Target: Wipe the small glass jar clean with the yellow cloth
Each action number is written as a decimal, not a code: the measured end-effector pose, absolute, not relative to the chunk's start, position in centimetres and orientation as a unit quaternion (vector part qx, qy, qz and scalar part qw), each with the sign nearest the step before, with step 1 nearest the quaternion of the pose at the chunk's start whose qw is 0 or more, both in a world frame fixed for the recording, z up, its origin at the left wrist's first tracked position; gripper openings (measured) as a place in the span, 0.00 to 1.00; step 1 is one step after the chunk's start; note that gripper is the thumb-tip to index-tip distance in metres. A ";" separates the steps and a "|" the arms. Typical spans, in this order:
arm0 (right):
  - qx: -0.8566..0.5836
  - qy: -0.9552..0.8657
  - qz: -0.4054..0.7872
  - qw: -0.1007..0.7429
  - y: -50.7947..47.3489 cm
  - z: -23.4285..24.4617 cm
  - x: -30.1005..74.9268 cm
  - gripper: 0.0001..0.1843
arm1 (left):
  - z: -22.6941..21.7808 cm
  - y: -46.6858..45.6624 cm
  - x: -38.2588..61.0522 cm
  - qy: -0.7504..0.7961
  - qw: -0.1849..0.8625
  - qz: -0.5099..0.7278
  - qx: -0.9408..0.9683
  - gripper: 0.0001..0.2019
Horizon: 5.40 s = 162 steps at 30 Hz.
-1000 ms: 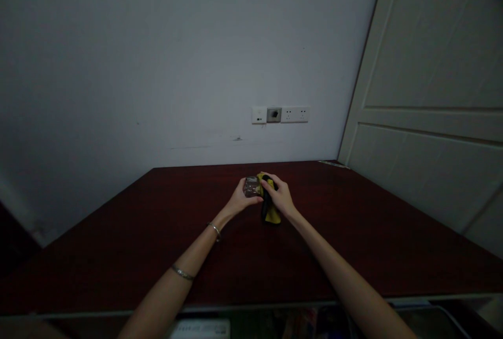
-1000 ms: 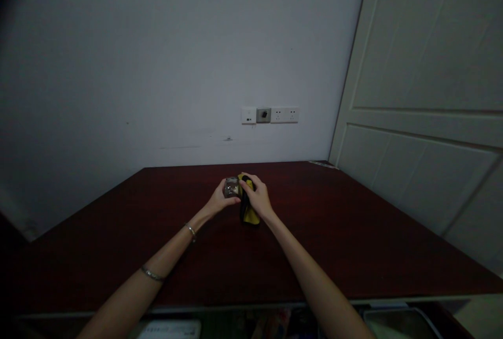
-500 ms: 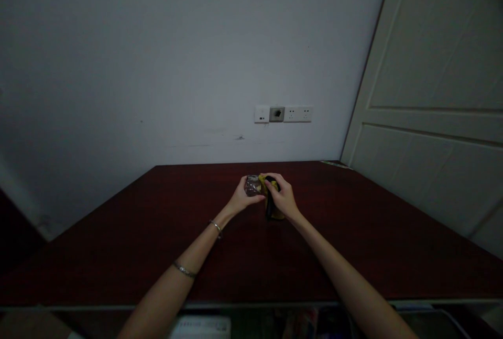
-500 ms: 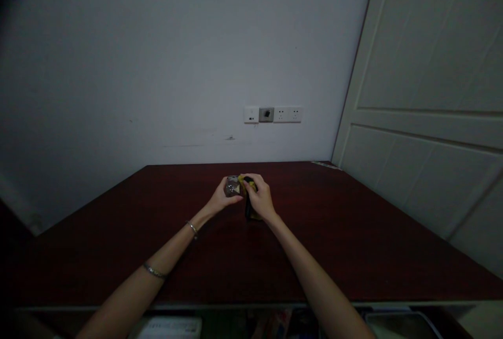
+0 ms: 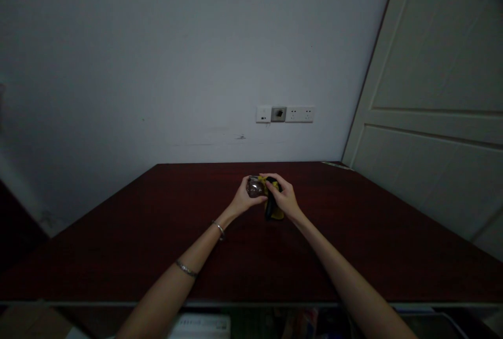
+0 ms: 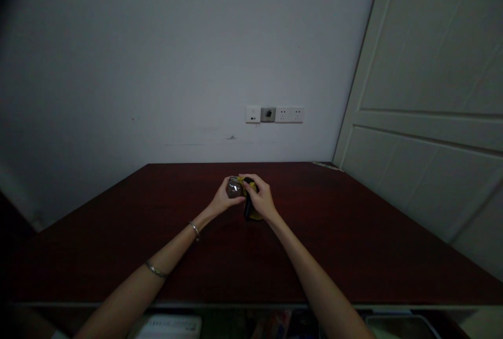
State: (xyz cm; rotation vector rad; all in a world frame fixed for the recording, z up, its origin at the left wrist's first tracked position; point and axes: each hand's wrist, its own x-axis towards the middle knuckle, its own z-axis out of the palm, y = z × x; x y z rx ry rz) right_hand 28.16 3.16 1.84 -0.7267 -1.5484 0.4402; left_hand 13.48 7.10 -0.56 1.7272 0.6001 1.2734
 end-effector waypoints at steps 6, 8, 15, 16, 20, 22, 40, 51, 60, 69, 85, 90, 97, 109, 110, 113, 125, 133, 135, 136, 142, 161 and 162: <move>-0.336 -0.648 0.209 0.651 3.9 1.6 28.2 0.12 | -0.9 7.1 13.6 0.229 0.450 0.499 0.704 0.33; -0.345 -0.636 0.216 0.656 4.2 1.5 28.4 0.13 | -0.9 6.9 13.8 0.231 0.444 0.499 0.708 0.33; -0.312 -0.634 0.258 0.659 3.7 1.9 28.3 0.12 | -0.4 6.7 14.0 0.233 0.474 0.531 0.662 0.29; -0.306 -0.640 0.262 0.654 3.5 2.0 28.2 0.12 | -0.5 6.9 14.0 0.234 0.477 0.538 0.655 0.29; -0.311 -0.653 0.248 0.645 3.3 1.9 27.9 0.12 | -0.8 7.2 13.7 0.228 0.477 0.534 0.660 0.29; -0.326 -0.648 0.232 0.648 3.6 1.8 28.1 0.12 | -0.8 7.1 13.6 0.224 0.474 0.520 0.674 0.30; -0.328 -0.663 0.204 0.642 3.4 1.9 28.4 0.12 | -0.4 6.5 13.8 0.233 0.462 0.522 0.678 0.31; -0.333 -0.659 0.203 0.643 3.7 1.8 28.6 0.13 | -0.7 6.8 13.7 0.241 0.414 0.509 0.715 0.34; -0.330 -0.688 0.154 0.628 3.0 2.0 28.1 0.13 | -1.2 7.9 13.2 0.245 0.395 0.507 0.726 0.33; -0.329 -0.719 0.146 0.594 4.3 4.1 28.8 0.12 | -0.6 7.4 13.3 0.245 0.344 0.491 0.762 0.36; -0.327 -0.826 0.085 0.452 4.6 6.8 28.1 0.14 | -1.1 7.5 13.4 0.272 0.351 0.489 0.751 0.35; -0.303 -0.851 0.057 0.426 3.6 6.6 27.8 0.18 | -1.7 8.2 13.5 0.279 0.357 0.505 0.735 0.35; -0.303 -0.867 0.037 0.395 4.2 6.5 28.0 0.21 | -1.4 7.5 13.5 0.289 0.358 0.483 0.745 0.37; -0.310 -0.864 0.005 0.398 3.4 6.0 27.7 0.23 | -1.2 7.3 13.9 0.296 0.362 0.479 0.743 0.37; -0.309 -0.867 0.004 0.392 3.1 5.9 27.7 0.23 | -1.2 7.3 13.9 0.294 0.365 0.481 0.740 0.36; -0.304 -0.874 0.000 0.380 2.5 6.0 27.6 0.22 | -1.3 7.4 14.0 0.283 0.368 0.484 0.742 0.32; -0.315 -0.786 0.091 0.523 4.6 4.5 28.7 0.13 | -0.9 7.4 13.6 0.275 0.359 0.502 0.737 0.35; -0.257 -0.843 0.050 0.470 2.5 4.0 28.7 0.19 | -1.3 7.6 13.9 0.276 0.374 0.508 0.725 0.32; -0.241 -0.861 0.048 0.445 2.2 4.4 28.7 0.20 | -1.2 7.6 13.9 0.273 0.387 0.514 0.715 0.32; -0.237 -0.866 0.050 0.438 2.2 4.6 28.7 0.19 | -1.1 7.5 13.9 0.270 0.391 0.517 0.712 0.31; -0.282 -0.813 0.083 0.502 3.7 5.4 28.7 0.10 | -0.7 7.4 14.0 0.235 0.418 0.530 0.699 0.33; -0.294 -0.807 0.085 0.505 4.4 5.6 28.6 0.08 | -0.6 7.5 13.8 0.248 0.430 0.536 0.683 0.32; -0.295 -0.804 0.083 0.510 4.4 5.6 28.5 0.08 | -0.6 7.5 13.8 0.246 0.430 0.537 0.683 0.32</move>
